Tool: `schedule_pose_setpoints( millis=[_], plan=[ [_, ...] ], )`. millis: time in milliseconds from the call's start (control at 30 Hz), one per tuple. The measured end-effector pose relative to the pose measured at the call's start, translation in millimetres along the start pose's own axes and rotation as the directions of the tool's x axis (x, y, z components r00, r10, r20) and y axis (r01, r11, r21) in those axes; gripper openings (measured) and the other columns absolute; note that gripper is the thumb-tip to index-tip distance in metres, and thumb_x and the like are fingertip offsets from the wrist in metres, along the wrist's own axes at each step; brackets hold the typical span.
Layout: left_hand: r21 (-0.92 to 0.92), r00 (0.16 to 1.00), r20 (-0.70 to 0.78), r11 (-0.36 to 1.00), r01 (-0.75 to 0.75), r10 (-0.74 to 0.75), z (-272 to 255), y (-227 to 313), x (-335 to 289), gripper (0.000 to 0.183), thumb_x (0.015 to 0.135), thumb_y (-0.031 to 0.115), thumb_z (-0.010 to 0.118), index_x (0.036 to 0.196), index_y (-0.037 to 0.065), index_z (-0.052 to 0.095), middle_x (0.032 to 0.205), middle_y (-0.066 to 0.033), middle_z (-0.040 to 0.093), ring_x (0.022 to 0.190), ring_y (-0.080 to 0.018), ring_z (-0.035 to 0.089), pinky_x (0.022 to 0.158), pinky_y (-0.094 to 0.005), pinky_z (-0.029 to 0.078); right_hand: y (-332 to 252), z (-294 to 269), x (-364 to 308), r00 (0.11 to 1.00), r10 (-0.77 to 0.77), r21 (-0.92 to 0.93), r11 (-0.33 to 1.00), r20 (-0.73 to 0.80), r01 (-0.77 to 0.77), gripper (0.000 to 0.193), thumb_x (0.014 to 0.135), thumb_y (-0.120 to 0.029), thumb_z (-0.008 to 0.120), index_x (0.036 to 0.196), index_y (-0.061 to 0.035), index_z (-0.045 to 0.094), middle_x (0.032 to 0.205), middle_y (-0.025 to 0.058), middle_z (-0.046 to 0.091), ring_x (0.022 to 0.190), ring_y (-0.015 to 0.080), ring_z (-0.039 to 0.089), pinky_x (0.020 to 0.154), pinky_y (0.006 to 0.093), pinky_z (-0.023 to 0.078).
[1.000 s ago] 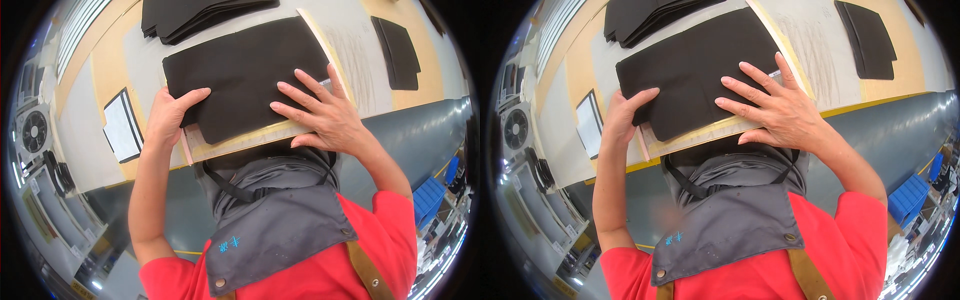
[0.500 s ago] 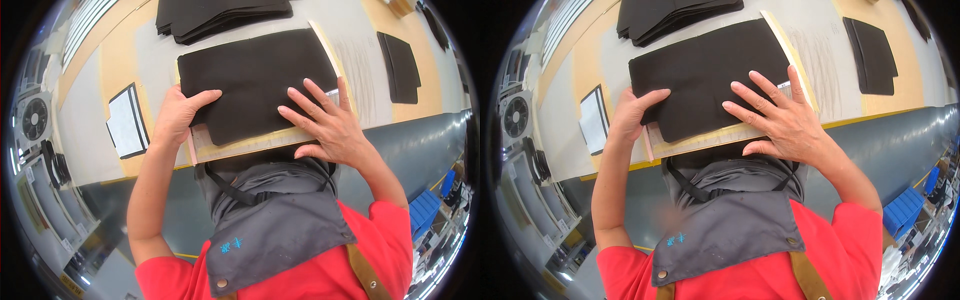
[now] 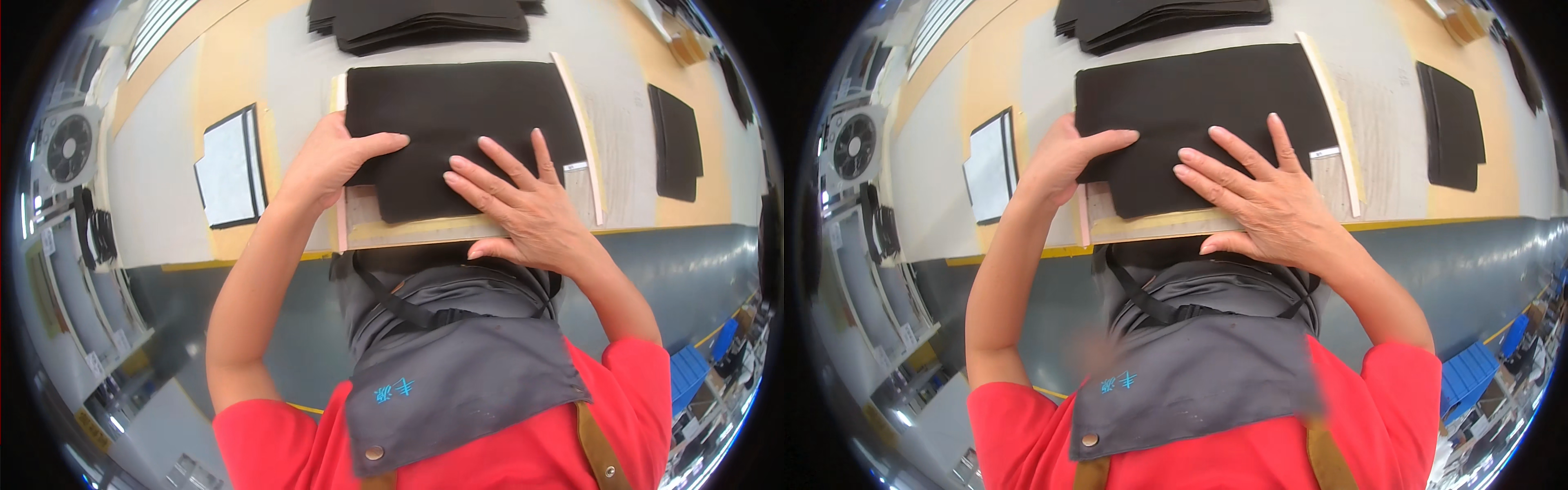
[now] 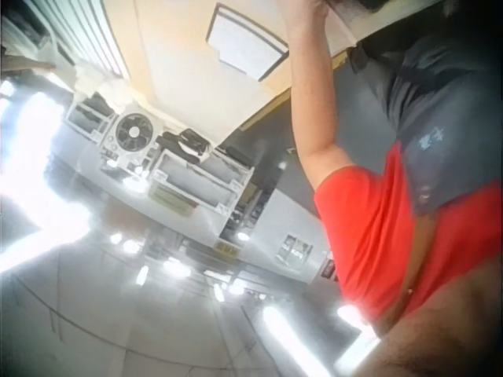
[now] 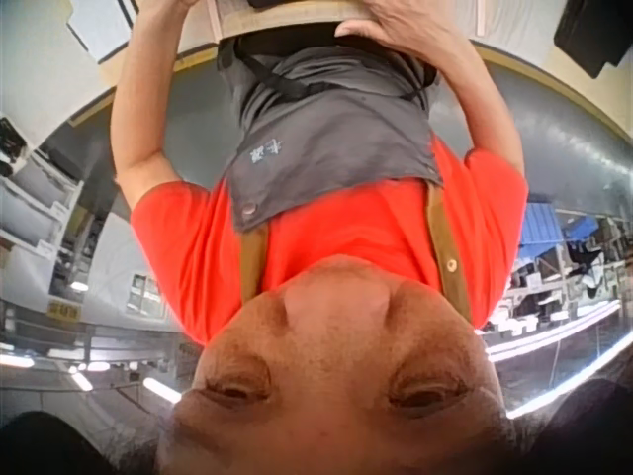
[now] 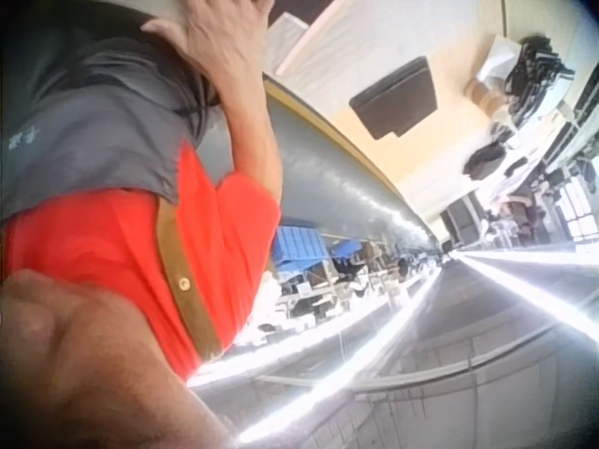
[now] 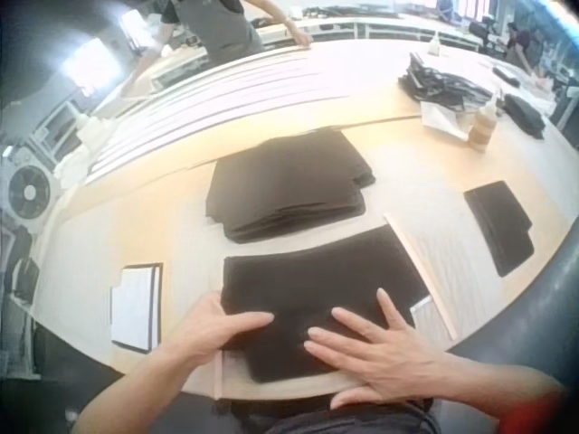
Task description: The person assembles black rectangular components by placing them onto a white template on a workbench. They repeatedly pick up a black piece, align it with the template, and press it down firmly with both hands to secure it. The person handles the parts one at a time, ensuring they are flat and properly positioned before moving to the next unit.
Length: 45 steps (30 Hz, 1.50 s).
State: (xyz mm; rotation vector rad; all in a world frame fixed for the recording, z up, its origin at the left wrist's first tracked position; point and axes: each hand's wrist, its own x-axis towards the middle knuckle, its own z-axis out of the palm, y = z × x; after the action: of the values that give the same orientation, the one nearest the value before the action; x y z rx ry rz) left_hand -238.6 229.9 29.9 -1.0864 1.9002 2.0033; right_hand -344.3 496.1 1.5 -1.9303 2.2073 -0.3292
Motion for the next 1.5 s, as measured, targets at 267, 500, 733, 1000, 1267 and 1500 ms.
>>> schedule_pose_setpoints(
  millis=[267,500,733,1000,1267,1500],
  plan=[
    [0.342,0.991,0.134,0.939,-0.029,-0.018,-29.3,9.5,0.2,0.058,0.08,0.019,0.086,0.129,-0.002,0.064,0.114,-0.0079,0.073,0.101,-0.0146,0.068,0.088,-0.0286,0.054,-2.0,-5.3,2.7,0.999,0.002,-0.056,0.998,0.046,0.001,0.093,0.085,-0.079,0.046,0.158,-0.0215,0.044,0.164,-0.0058,0.04,0.156,0.0251,0.025,0.127,0.0636,0.0],
    [0.415,0.993,0.103,0.904,-0.101,0.064,-44.8,7.0,-8.6,0.052,0.082,0.016,0.083,0.125,-0.004,0.062,0.085,-0.0029,0.068,0.078,-0.0108,0.065,0.072,-0.0281,0.051,-2.0,-5.6,2.5,0.998,0.007,-0.074,0.997,0.055,-0.003,0.093,0.085,-0.08,0.045,0.157,-0.0221,0.044,0.164,-0.0069,0.04,0.156,0.0254,0.026,0.128,0.0631,0.001],
    [0.482,0.982,0.002,0.86,-0.166,0.189,-42.7,-7.2,-7.7,0.043,0.084,0.017,0.084,0.116,-0.004,0.065,0.081,-0.0014,0.066,0.073,-0.0085,0.062,0.067,-0.0257,0.05,-1.5,-4.8,2.9,0.998,-0.006,-0.124,0.992,0.061,0.014,0.094,0.086,-0.083,0.038,0.156,-0.0203,0.046,0.163,-0.0048,0.042,0.156,0.0271,0.026,0.128,0.0624,0.001],
    [0.502,0.975,-0.051,0.85,-0.163,0.217,-39.6,-13.1,-6.0,0.039,0.084,0.014,0.084,0.113,-0.004,0.066,0.079,0.0005,0.064,0.074,-0.0074,0.063,0.066,-0.0248,0.054,-1.2,-5.3,2.8,0.998,-0.003,-0.118,0.993,0.063,0.01,0.093,0.086,-0.082,0.039,0.157,-0.0224,0.045,0.163,-0.0065,0.04,0.156,0.0266,0.025,0.128,0.062,0.002],
    [0.537,0.958,-0.091,0.823,-0.183,0.272,-34.2,-15.0,-8.9,0.035,0.084,0.013,0.085,0.109,-0.002,0.066,0.077,0.0011,0.064,0.07,-0.0065,0.062,0.065,-0.024,0.054,-1.0,-5.4,2.7,0.997,0.001,-0.113,0.994,0.073,0.007,0.094,0.085,-0.083,0.04,0.158,-0.0232,0.044,0.164,-0.0065,0.039,0.157,0.0265,0.024,0.129,0.0609,0.003],
    [0.592,0.931,-0.104,0.774,-0.224,0.349,-30.5,-17.8,-13.2,0.035,0.083,0.014,0.085,0.111,0.001,0.068,0.075,0.0013,0.064,0.069,-0.0067,0.059,0.066,-0.024,0.05,-0.6,-4.7,2.3,0.997,-0.002,-0.117,0.993,0.074,0.01,0.094,0.085,-0.083,0.039,0.158,-0.0235,0.043,0.165,-0.0065,0.039,0.157,0.0263,0.024,0.129,0.0605,0.002]
  ],
)
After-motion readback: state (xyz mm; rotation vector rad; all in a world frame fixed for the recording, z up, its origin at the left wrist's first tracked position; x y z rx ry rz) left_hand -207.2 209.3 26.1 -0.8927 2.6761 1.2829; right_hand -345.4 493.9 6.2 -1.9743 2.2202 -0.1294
